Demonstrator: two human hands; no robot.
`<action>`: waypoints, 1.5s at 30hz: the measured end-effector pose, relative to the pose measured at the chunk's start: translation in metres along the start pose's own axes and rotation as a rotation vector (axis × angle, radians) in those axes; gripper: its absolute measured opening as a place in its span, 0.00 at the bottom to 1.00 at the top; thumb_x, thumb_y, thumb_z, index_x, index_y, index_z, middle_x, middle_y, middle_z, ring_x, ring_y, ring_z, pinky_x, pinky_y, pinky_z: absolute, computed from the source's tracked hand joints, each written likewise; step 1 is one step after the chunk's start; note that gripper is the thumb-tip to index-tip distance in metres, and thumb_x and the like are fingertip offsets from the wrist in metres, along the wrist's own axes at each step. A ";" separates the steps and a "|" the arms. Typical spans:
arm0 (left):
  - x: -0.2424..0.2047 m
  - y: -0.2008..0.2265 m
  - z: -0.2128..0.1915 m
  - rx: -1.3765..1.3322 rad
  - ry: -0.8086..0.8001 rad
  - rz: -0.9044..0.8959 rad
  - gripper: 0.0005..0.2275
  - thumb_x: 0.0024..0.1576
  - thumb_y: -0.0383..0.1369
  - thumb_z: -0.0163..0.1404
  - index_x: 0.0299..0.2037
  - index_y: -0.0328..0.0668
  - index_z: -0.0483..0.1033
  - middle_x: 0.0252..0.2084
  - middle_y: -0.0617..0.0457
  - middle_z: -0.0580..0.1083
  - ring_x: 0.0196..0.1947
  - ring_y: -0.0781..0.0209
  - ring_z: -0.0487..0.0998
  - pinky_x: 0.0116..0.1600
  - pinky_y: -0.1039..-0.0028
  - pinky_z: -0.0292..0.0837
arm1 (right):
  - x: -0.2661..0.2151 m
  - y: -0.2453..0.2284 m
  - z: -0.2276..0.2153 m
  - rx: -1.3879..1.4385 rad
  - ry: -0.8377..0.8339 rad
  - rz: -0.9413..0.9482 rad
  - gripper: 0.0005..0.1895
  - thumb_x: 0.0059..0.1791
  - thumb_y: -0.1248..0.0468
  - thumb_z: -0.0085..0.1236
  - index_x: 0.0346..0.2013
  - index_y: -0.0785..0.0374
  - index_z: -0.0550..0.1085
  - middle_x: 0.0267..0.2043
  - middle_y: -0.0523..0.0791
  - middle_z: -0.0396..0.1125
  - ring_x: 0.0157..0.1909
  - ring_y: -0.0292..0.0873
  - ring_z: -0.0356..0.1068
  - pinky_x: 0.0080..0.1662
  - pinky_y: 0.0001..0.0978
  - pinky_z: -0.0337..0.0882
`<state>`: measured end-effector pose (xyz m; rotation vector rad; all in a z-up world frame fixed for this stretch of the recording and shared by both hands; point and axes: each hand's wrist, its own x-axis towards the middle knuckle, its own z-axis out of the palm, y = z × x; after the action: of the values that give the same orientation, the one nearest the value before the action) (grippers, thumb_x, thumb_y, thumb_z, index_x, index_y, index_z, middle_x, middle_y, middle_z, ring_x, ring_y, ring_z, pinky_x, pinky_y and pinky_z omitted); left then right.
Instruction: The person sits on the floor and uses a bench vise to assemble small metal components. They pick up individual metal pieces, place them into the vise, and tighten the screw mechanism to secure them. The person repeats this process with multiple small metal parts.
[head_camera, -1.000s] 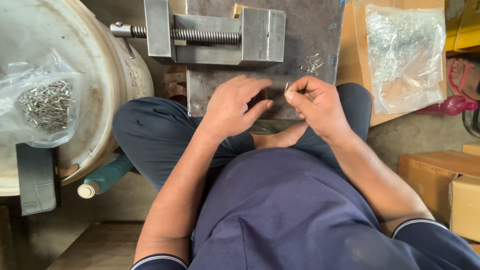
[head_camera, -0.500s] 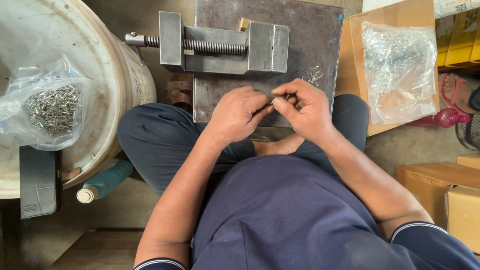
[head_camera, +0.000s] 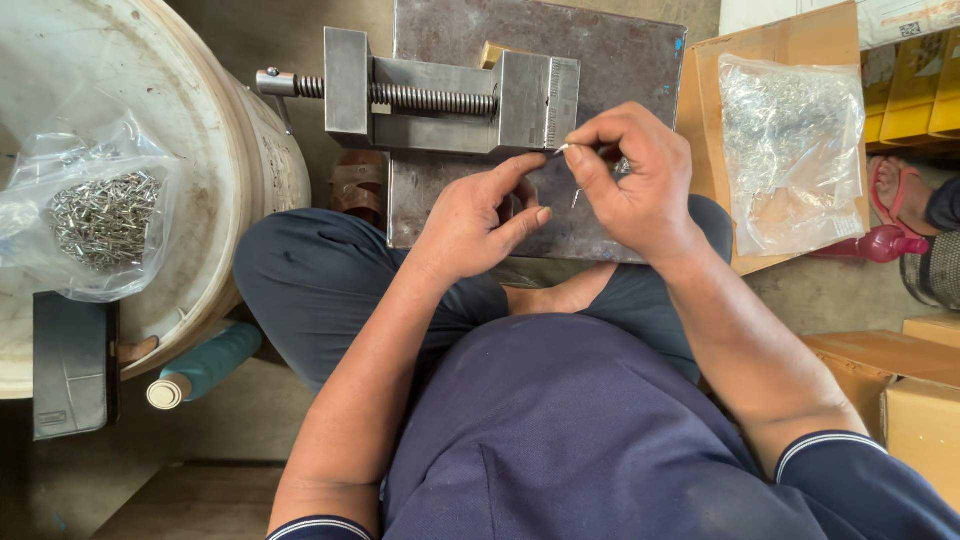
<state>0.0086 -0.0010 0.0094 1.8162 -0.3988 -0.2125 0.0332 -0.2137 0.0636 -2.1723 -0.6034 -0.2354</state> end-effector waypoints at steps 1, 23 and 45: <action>0.000 0.000 0.000 -0.004 0.005 0.016 0.23 0.57 0.36 0.59 0.63 0.44 0.70 0.35 0.54 0.79 0.32 0.56 0.80 0.39 0.68 0.74 | 0.004 0.001 0.001 0.005 -0.001 0.001 0.04 0.57 0.70 0.64 0.43 0.67 0.75 0.41 0.46 0.71 0.36 0.37 0.71 0.40 0.26 0.71; -0.002 -0.003 -0.001 0.020 0.028 0.104 0.24 0.58 0.35 0.58 0.64 0.43 0.69 0.38 0.55 0.79 0.35 0.58 0.81 0.42 0.69 0.75 | 0.011 0.002 0.007 -0.028 -0.031 0.004 0.04 0.56 0.70 0.64 0.45 0.66 0.78 0.40 0.46 0.70 0.36 0.35 0.70 0.38 0.26 0.70; -0.004 -0.017 0.012 0.150 0.126 0.274 0.13 0.61 0.33 0.59 0.52 0.37 0.76 0.40 0.48 0.79 0.42 0.48 0.81 0.47 0.63 0.76 | -0.063 0.034 -0.008 -0.178 -0.120 0.332 0.07 0.52 0.66 0.64 0.44 0.63 0.79 0.34 0.46 0.70 0.31 0.40 0.71 0.36 0.31 0.68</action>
<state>0.0035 -0.0064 -0.0104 1.8867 -0.5805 0.1250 -0.0038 -0.2596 0.0219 -2.4314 -0.2870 0.0213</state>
